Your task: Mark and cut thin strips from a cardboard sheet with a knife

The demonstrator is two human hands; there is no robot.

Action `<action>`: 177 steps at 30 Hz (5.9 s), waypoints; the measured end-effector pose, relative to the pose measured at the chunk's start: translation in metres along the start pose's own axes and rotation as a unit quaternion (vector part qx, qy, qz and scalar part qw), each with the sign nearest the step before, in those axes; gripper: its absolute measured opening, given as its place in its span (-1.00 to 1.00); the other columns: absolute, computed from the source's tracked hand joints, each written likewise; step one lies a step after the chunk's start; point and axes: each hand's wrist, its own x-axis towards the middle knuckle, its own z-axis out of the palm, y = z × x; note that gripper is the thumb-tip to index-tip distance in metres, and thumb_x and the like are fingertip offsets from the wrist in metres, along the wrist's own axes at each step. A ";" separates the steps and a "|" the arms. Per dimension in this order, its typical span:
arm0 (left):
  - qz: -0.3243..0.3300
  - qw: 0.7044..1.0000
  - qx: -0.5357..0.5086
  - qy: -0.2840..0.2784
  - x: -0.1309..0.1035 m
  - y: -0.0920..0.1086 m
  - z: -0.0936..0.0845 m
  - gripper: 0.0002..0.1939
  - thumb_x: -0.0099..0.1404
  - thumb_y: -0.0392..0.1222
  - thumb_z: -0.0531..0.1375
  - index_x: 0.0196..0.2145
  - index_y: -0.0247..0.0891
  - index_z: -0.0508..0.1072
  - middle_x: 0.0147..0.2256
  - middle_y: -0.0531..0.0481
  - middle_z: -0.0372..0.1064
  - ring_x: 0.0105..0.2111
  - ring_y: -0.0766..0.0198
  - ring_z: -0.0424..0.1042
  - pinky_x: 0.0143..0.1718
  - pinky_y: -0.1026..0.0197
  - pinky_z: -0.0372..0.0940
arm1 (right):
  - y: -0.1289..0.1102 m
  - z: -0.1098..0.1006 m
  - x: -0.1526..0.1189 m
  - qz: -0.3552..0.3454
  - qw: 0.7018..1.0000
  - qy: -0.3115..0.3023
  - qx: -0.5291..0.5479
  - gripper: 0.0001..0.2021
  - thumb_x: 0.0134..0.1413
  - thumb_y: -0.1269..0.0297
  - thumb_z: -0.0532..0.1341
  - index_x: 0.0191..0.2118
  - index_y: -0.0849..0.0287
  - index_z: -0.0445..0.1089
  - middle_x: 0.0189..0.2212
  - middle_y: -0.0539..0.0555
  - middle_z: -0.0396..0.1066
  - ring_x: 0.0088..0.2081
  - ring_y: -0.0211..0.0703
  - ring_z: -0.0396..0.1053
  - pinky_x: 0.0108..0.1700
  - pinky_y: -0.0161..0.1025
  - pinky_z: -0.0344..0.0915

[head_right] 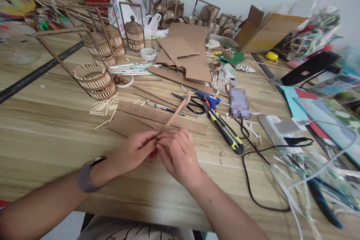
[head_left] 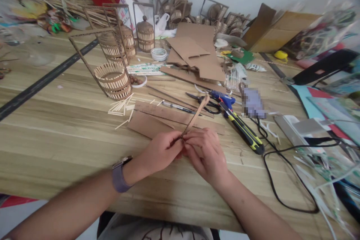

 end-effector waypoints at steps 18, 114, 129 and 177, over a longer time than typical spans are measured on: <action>0.013 1.000 -0.007 0.013 -0.002 -0.004 0.001 -0.76 0.31 -0.17 0.00 -0.50 -0.22 0.31 -0.57 0.10 0.27 -0.55 0.33 0.29 -0.50 0.29 0.15 | -0.003 -0.003 0.003 0.067 0.997 0.020 0.019 -0.82 0.22 0.51 0.21 -0.18 0.05 0.38 -0.29 0.01 0.58 -0.20 -0.11 0.55 -0.09 -0.08 0.39; 0.068 0.997 0.034 0.026 -0.006 -0.002 0.003 -0.70 0.35 -0.24 0.00 -0.51 -0.24 0.39 -0.59 0.13 0.29 -0.56 0.36 0.27 -0.47 0.30 0.11 | 0.000 -0.006 0.003 0.056 0.998 0.029 -0.019 -0.81 0.24 0.49 0.22 -0.17 0.02 0.33 -0.30 -0.04 0.61 -0.15 -0.12 0.58 -0.01 -0.09 0.28; 0.012 0.999 -0.039 0.034 -0.002 -0.006 0.006 -0.70 0.43 -0.08 0.01 -0.43 -0.21 0.32 -0.55 0.12 0.28 -0.53 0.32 0.30 -0.47 0.28 0.18 | -0.002 -0.001 -0.002 -0.001 0.997 0.015 -0.079 -0.84 0.25 0.45 0.28 -0.14 0.04 0.37 -0.22 0.01 0.64 -0.10 -0.08 0.56 0.12 -0.02 0.18; 0.069 0.995 0.062 0.029 -0.004 0.000 0.001 -0.73 0.35 -0.21 -0.03 -0.51 -0.20 0.27 -0.54 0.10 0.28 -0.51 0.32 0.27 -0.43 0.28 0.13 | -0.004 -0.004 0.001 0.051 0.998 0.023 -0.026 -0.80 0.22 0.51 0.20 -0.17 0.02 0.34 -0.26 -0.04 0.63 -0.17 -0.14 0.58 0.09 -0.05 0.21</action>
